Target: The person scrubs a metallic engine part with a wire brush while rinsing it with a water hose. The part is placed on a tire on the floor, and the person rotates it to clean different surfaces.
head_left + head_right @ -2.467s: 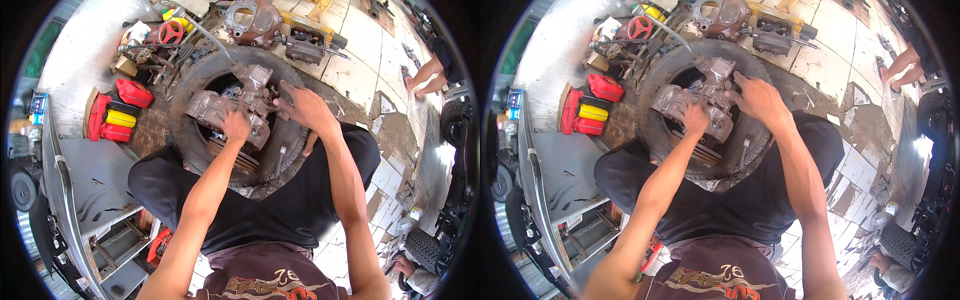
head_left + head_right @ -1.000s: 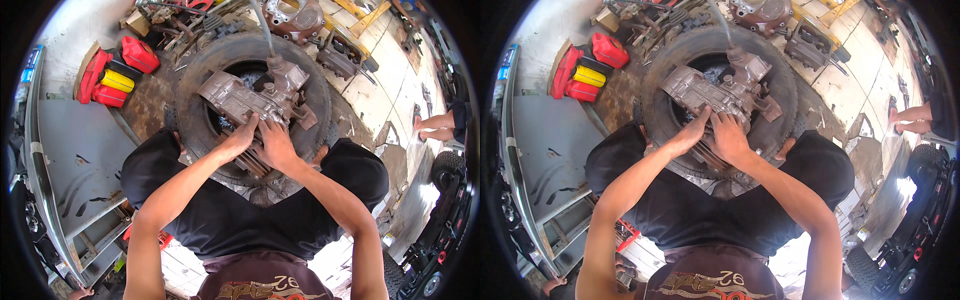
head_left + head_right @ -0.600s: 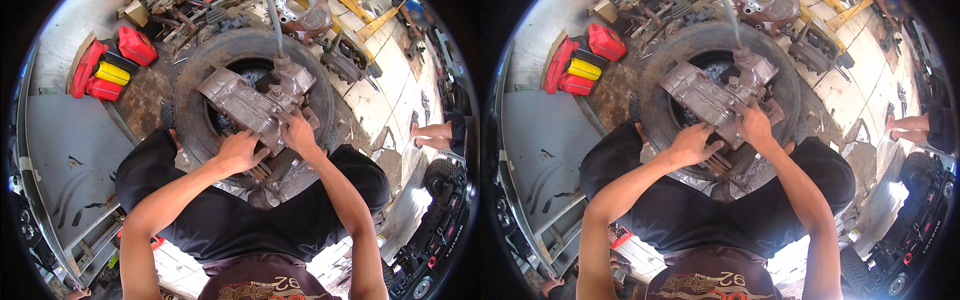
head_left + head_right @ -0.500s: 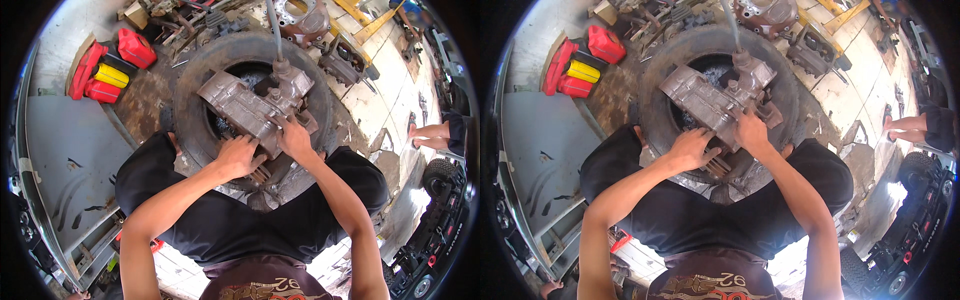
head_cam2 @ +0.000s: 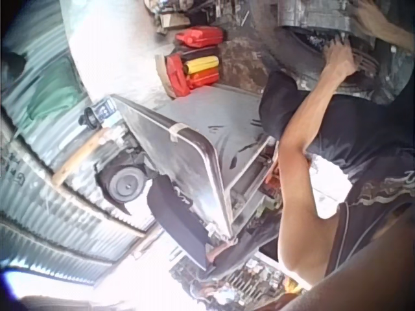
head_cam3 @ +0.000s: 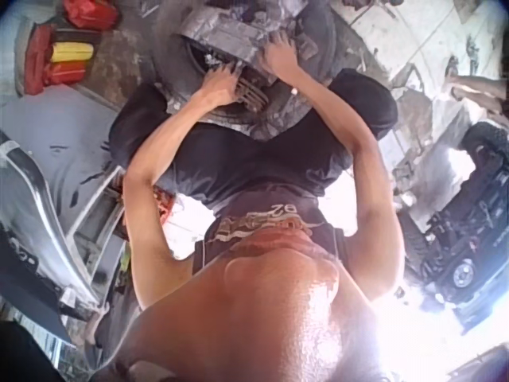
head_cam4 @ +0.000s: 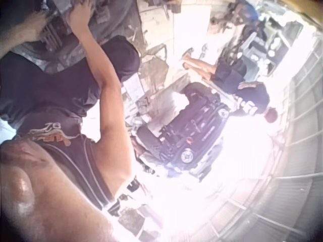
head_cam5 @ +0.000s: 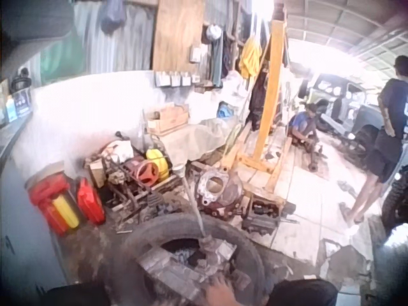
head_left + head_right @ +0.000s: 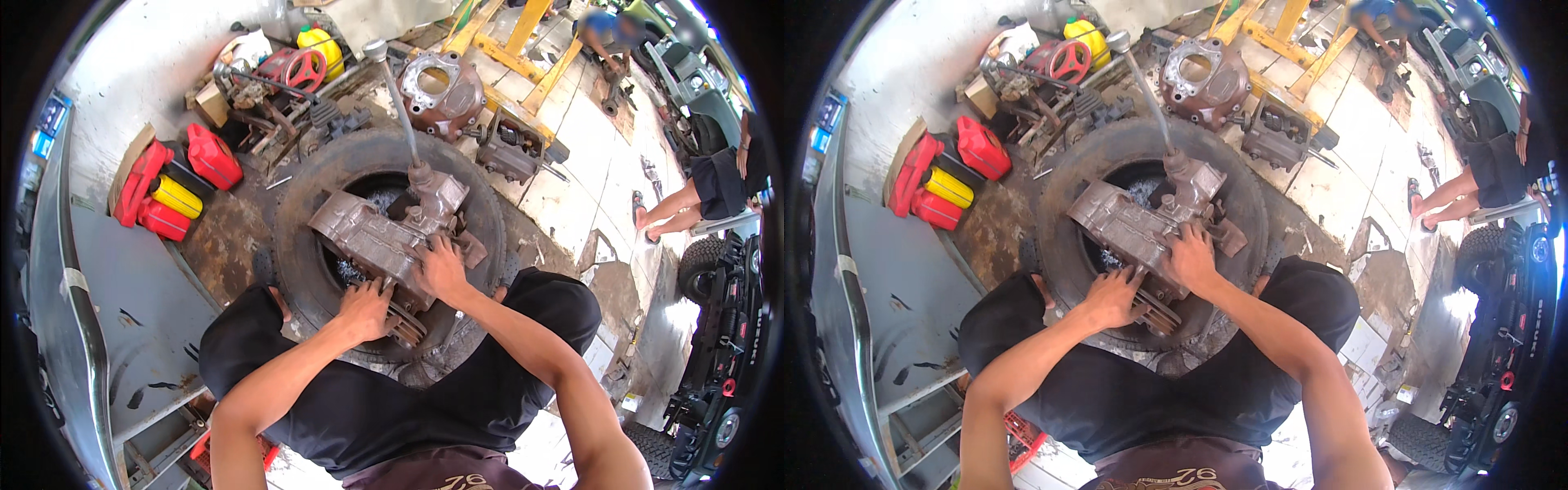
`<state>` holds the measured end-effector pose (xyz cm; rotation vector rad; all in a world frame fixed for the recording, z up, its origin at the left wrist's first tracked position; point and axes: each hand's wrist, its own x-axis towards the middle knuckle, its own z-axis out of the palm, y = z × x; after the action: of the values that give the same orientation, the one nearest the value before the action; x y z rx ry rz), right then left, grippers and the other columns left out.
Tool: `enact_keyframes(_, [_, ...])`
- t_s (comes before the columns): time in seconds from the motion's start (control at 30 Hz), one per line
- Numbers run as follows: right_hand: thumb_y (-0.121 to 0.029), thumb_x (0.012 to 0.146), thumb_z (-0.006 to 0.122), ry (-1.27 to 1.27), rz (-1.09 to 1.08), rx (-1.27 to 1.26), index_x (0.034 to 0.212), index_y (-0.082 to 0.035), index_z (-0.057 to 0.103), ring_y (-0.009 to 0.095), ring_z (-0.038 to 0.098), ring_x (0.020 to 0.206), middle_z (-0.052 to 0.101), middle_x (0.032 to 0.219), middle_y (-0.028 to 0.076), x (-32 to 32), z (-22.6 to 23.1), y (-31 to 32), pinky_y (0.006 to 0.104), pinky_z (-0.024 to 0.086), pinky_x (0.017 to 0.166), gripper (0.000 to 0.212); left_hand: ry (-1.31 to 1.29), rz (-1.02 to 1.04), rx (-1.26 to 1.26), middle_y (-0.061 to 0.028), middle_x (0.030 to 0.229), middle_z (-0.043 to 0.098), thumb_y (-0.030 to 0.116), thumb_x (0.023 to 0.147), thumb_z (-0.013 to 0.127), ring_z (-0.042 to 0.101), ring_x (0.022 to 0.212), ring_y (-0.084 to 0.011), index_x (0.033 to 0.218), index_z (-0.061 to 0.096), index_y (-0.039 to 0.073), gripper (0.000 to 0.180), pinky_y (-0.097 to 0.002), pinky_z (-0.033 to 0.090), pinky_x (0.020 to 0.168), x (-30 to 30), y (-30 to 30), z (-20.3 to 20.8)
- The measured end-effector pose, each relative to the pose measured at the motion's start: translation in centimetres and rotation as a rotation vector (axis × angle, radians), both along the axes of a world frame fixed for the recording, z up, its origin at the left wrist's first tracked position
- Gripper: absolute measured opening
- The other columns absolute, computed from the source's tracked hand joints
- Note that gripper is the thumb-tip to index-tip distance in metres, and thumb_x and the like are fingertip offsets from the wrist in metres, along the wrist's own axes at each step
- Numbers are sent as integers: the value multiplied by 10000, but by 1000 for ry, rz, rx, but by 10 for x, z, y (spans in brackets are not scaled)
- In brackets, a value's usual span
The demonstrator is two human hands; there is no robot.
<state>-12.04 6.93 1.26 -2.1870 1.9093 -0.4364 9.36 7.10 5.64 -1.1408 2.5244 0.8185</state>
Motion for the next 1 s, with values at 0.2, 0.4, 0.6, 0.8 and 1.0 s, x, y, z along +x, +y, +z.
enact_keyframes(0.2, [-204,799,642,135,-39,75,1248,-183,638,409,472,1241,535,1234,219,-8,-7,5,586,391,994,449,-68,-40,12,-314,1535,301,612,727,748,340,1401,-474,1557,227,69,1120,-632,311,1085,8,2,-6])
enact_keyframes(0.4, [-177,826,620,-59,-117,316,1276,-139,583,441,654,975,651,1027,282,-13,-7,4,574,521,819,453,-225,-21,127,-306,1612,67,727,563,810,169,1475,-488,1590,-4,93,1456,-640,232,1144,4,-4,-13])
enact_keyframes(0.6, [-196,863,590,-190,-103,344,1309,-130,573,421,678,900,688,988,256,-20,-17,0,523,550,805,451,-328,-14,139,-325,1604,58,764,553,797,135,1476,-503,1576,-68,56,1515,-607,234,1162,-9,-1,-12])
enact_keyframes(0.8, [-230,864,590,-437,-67,226,1351,-172,572,427,669,949,689,1036,243,-33,-46,6,513,552,836,490,-370,-63,108,-349,1589,87,817,531,763,152,1465,-520,1565,-64,11,1550,-586,260,1153,-19,-1,-19])
enact_keyframes(1.0, [-261,825,613,-317,-44,319,1375,-250,548,424,668,956,690,1045,234,-35,-33,3,520,546,845,554,-404,-57,85,-357,1584,99,833,527,749,172,1459,-520,1562,-49,-6,1554,-577,267,1152,-18,-1,-19])
